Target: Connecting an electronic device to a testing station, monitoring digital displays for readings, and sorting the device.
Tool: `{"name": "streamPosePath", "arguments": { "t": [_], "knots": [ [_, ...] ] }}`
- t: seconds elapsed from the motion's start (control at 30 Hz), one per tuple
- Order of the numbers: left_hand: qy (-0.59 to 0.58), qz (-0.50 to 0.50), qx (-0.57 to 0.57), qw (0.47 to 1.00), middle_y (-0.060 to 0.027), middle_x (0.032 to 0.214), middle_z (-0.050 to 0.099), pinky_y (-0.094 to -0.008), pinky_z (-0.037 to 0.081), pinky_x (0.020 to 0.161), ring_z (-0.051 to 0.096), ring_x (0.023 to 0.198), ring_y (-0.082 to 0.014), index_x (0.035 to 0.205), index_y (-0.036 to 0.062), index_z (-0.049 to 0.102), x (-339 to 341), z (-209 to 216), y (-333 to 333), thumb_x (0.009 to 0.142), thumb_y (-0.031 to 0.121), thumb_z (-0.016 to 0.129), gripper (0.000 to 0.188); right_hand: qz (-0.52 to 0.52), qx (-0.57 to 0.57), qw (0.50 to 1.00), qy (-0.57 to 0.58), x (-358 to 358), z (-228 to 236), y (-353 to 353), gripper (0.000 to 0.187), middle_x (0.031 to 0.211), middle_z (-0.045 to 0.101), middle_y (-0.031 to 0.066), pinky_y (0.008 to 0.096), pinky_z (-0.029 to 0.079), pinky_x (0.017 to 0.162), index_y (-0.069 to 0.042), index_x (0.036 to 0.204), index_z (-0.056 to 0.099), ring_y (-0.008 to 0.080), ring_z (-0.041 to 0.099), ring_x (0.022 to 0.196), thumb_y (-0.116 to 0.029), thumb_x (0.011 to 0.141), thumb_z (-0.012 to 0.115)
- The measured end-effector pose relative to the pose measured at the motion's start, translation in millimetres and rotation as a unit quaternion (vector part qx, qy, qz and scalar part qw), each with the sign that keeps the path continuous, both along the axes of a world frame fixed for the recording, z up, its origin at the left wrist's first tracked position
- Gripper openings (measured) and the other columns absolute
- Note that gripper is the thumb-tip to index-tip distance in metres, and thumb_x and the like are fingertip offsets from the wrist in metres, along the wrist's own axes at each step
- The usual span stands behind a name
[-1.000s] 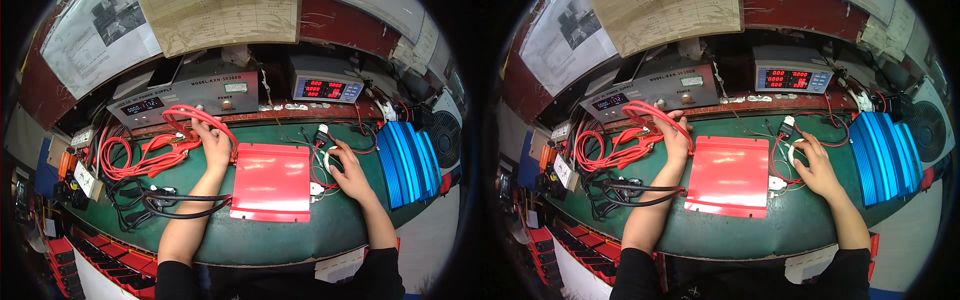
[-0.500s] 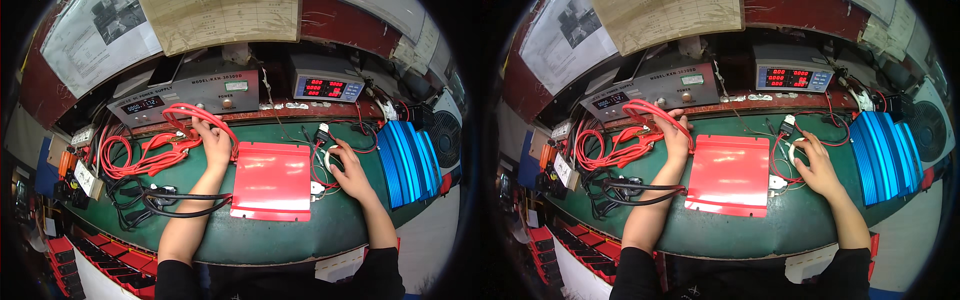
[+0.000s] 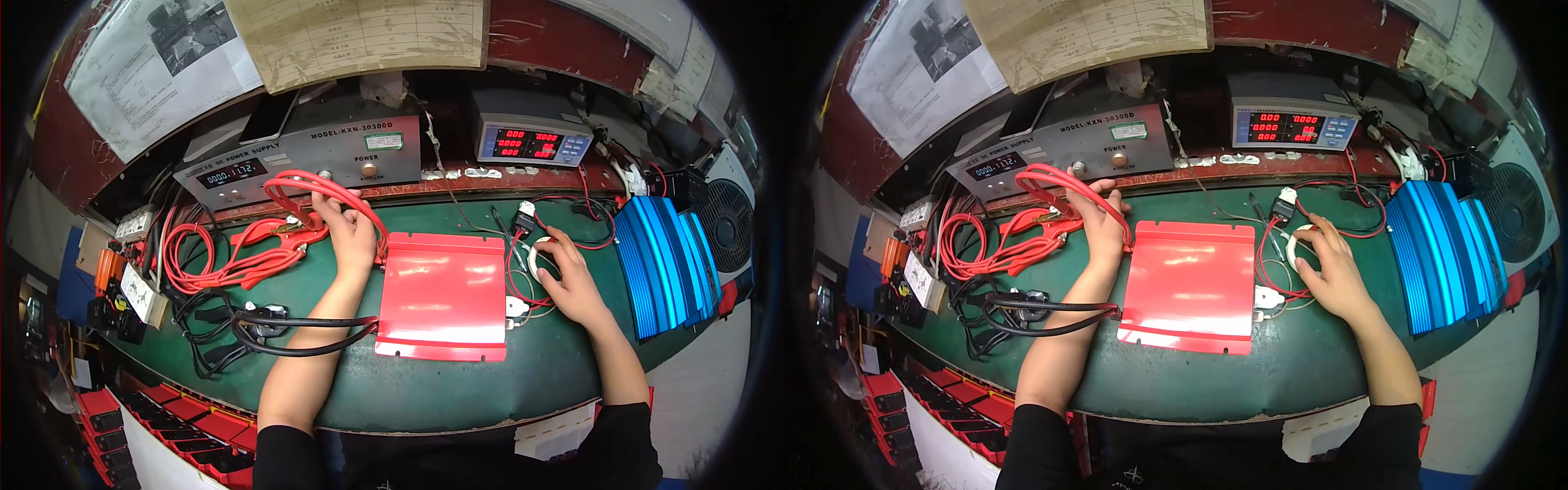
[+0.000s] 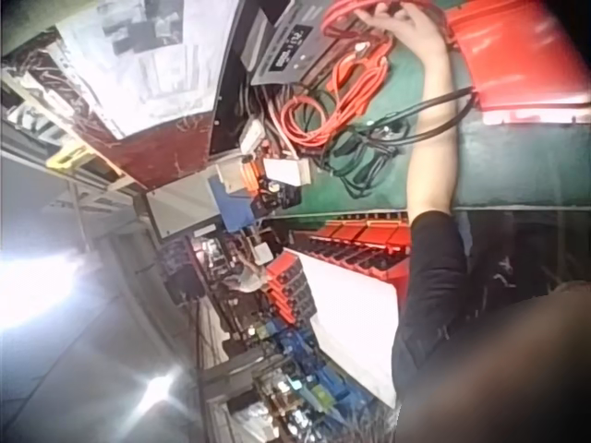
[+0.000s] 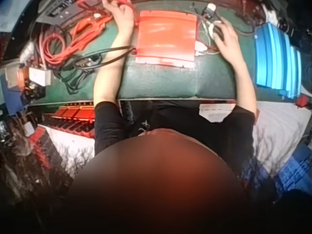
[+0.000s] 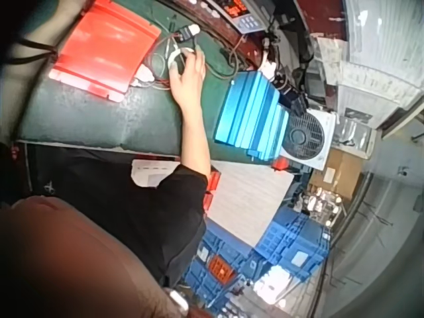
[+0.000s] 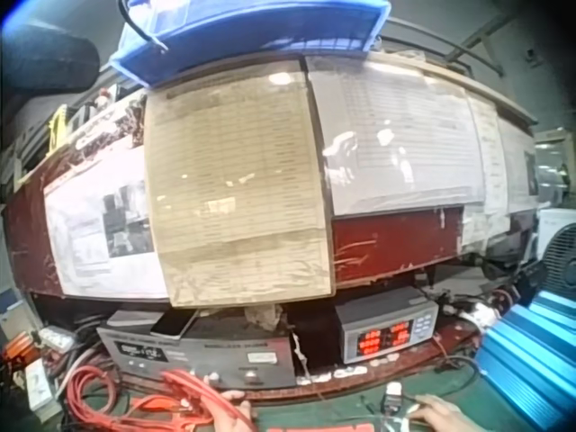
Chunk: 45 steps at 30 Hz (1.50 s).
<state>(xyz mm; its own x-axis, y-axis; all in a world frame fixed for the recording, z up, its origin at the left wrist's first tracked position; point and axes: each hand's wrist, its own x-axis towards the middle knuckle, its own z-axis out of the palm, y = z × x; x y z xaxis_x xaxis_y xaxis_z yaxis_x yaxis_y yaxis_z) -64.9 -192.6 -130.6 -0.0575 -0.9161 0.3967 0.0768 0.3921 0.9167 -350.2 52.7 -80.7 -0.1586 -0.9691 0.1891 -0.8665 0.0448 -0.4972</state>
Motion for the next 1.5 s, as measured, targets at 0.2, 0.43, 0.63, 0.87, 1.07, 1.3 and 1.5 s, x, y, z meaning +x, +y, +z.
{"name": "streamPosePath", "arguments": {
  "t": [0.2,0.43,0.63,0.87,1.07,1.3,1.5],
  "knots": [
    [0.001,0.001,0.001,1.0,-0.0115,0.116,0.054,-0.0273,0.051,0.067,0.059,0.073,-0.0145,0.155,0.0158,0.003,0,0,0,0.095,-0.004,0.052,0.08,-0.002,-0.001,1.0,0.001,1,1,0,0.04,0.15,0.04,0.022,0.0437,0.035,0.111,-0.005,0.126,0.055,0.0415,0.042,0.137,-0.013,0.088,0.063],
    [0.004,0.001,-0.006,1.0,-0.0112,0.115,0.055,-0.0272,0.051,0.066,0.059,0.072,-0.0143,0.155,0.0158,0.002,-1,-2,-3,0.096,-0.004,0.052,0.08,0.001,-0.003,1.0,0.005,0,0,0,0.04,0.15,0.04,0.022,0.0448,0.033,0.112,-0.005,0.126,0.055,0.0414,0.04,0.138,-0.014,0.088,0.063],
    [-0.008,0.009,-0.005,1.0,-0.0116,0.115,0.055,-0.0271,0.051,0.066,0.059,0.072,-0.0142,0.155,0.0161,0.002,0,-1,-1,0.096,-0.004,0.051,0.08,-0.003,0.001,1.0,0.004,2,1,1,0.04,0.15,0.04,0.0218,0.0453,0.032,0.113,-0.005,0.126,0.055,0.0411,0.04,0.139,-0.014,0.088,0.062],
    [-0.005,0.0,0.002,1.0,-0.0116,0.115,0.055,-0.0268,0.051,0.067,0.059,0.073,-0.014,0.155,0.0166,0.001,0,-6,-1,0.096,-0.003,0.053,0.081,-0.004,0.005,1.0,-0.005,1,-1,2,0.04,0.15,0.04,0.0218,0.0452,0.032,0.113,-0.005,0.127,0.055,0.0409,0.04,0.139,-0.014,0.088,0.062],
    [0.014,-0.006,0.004,1.0,-0.0119,0.115,0.054,-0.0269,0.051,0.067,0.059,0.073,-0.0146,0.156,0.0173,0.001,0,0,2,0.094,-0.006,0.051,0.083,-0.001,0.002,1.0,0.009,1,1,1,0.041,0.15,0.04,0.0223,0.0457,0.032,0.113,-0.005,0.127,0.054,0.041,0.039,0.14,-0.013,0.088,0.062],
    [-0.017,-0.012,-0.01,1.0,-0.012,0.115,0.054,-0.0273,0.051,0.067,0.059,0.073,-0.0145,0.156,0.0173,0.002,-1,0,1,0.096,-0.005,0.052,0.082,-0.005,0.002,1.0,0.0,0,0,2,0.041,0.15,0.04,0.0223,0.0455,0.031,0.114,-0.005,0.126,0.054,0.0408,0.039,0.14,-0.013,0.087,0.062],
    [-0.008,0.006,-0.002,1.0,-0.0129,0.117,0.054,-0.0285,0.052,0.066,0.06,0.073,-0.0152,0.156,0.0161,0.001,-1,0,1,0.095,-0.004,0.053,0.082,-0.005,0.003,1.0,0.002,1,0,1,0.04,0.15,0.04,0.0218,0.0456,0.032,0.114,-0.005,0.126,0.054,0.0408,0.038,0.141,-0.013,0.088,0.062]
  ]
}}
